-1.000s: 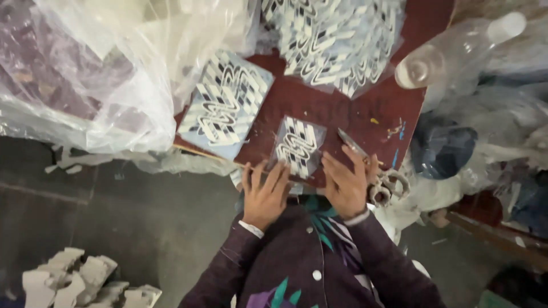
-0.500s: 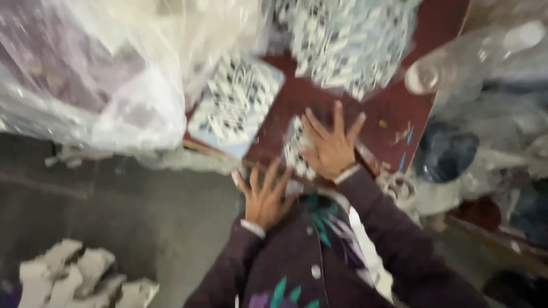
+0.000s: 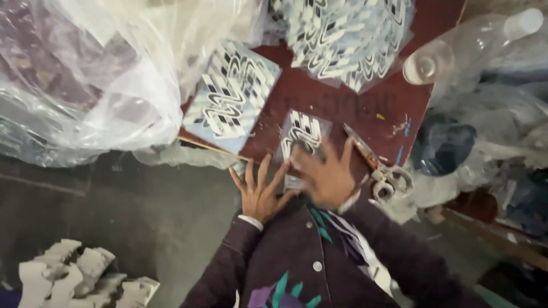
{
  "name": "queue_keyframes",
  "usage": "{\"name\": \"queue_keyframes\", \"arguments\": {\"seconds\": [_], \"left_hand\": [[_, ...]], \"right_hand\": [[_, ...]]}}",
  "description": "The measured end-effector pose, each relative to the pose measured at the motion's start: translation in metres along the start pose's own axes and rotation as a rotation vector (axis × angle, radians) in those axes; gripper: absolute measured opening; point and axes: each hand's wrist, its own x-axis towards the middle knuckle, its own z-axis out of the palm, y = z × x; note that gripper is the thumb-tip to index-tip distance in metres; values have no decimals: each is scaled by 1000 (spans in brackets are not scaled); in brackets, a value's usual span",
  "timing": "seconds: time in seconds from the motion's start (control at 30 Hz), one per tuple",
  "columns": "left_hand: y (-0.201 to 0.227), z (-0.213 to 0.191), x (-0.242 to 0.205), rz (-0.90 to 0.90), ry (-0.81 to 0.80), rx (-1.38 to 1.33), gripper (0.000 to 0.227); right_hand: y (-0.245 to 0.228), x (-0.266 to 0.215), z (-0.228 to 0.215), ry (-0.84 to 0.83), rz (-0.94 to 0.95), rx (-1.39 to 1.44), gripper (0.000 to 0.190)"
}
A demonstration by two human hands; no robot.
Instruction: The person uses shears to cut out individual sticker designs from a larger sheet. They trim the edges of each sticker, place the finished pieces on the table, and continue processing the remaining sheet.
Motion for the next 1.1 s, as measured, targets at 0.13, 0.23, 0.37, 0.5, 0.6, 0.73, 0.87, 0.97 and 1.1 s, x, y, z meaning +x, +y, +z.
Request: {"name": "queue_keyframes", "arguments": {"seconds": [0.13,0.23,0.37,0.5,0.6,0.73,0.87,0.97,1.1], "left_hand": [[-6,-3,19,26,43,5,81],[9,-20,6,-12,-30,-29,80],[-5,-28,42,-3,51,-39,71],[-27,-66,90,-49,254,145,57],[-45,-69,96,-45,314,153,41],[-52,-75,100,29,369,-111,27],[-14,-73,102,126,424,-309,26],[21,-39,81,242,330,-440,24],[30,-10,57,311,84,-340,33]], "right_hand": [[10,-6,-14,85,28,-31,54],[3,-44,23,180,48,-78,39],[-9,-26,21,382,-30,-9,24],[-24,-23,-2,510,178,158,20],[-27,-30,-12,580,302,265,20],[-29,-41,-17,646,411,372,16],[-35,-44,-28,670,463,324,14],[-34,-40,-30,654,500,331,13],[-24,-22,-27,647,455,306,13]]}}
